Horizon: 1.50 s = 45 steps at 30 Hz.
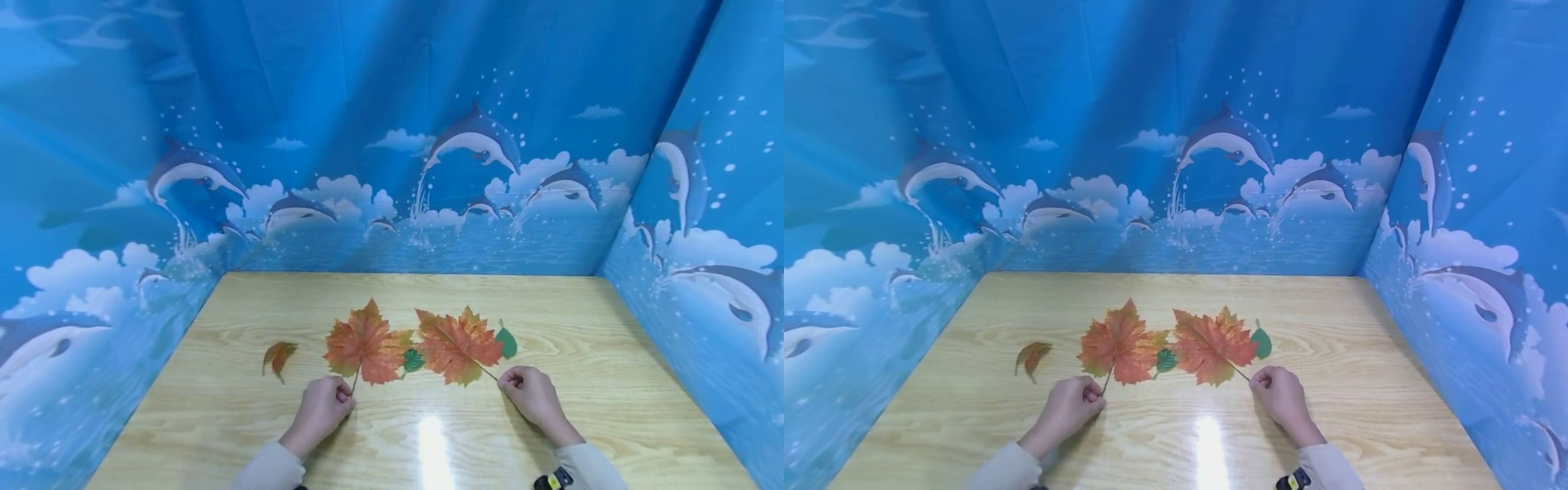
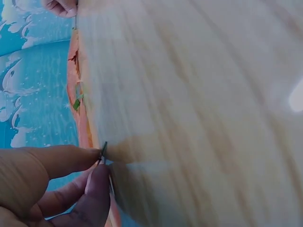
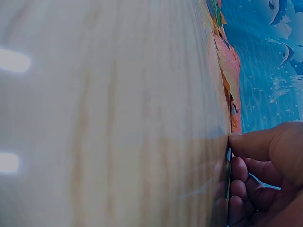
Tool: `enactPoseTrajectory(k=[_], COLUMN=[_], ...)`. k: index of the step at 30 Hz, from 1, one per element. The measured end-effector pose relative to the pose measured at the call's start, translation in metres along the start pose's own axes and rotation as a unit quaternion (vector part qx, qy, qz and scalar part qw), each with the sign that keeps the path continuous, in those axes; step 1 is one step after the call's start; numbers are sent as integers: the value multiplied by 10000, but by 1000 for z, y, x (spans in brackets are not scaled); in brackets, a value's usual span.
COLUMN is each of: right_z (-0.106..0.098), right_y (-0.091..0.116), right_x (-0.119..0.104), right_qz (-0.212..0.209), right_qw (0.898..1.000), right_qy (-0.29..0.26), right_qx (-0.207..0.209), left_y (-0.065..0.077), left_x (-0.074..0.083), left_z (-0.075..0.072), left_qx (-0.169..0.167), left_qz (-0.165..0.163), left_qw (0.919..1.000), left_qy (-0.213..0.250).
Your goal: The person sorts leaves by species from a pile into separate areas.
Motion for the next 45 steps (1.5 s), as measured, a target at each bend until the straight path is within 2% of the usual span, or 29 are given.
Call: enactPoseTrajectory(k=[5,23,28,32,35,39,41,45], right_z=[1,0,0,0,0,0,-1,-2], right_y=[0,1,1,0,0,0,0,0], right_x=[1,1,1,2,3,2,1,2], right_qz=[35,24,17,13,-6,-105,-147,-167], right_qw=[10000,10000,10000,10000,10000,9998,9996,9995], right_qy=[5,-16,-6,12,27,68,88,116], right_qx=[-15,74,53,72,95,171,208,237], left_y=[1,-1,-1,-2,-3,-3,-3,-9], left_x=[0,-17,-18,-20,-26,-35,-38,-36], left_z=[-2,2,2,3,8,14,11,0], left_qx=[51,101,21,-215,-671,-1171,-1241,-1204], left_qz=[-41,-777,-820,-928,-1186,-1639,-1754,-1756], left_qw=[10000,9967,9961,9936,9831,9570,9462,9334], left_qy=[-4,214,316,601,1226,2088,2418,2887])
Point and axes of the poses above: each hand's wrist, its own y-axis away from the middle knuckle, its own z-axis out of the palm, x = y × z, the point moved 10 cm from there along -y, towards the middle knuckle, and after that the axes turned 13 degrees about -z, right-handed, at the moved point
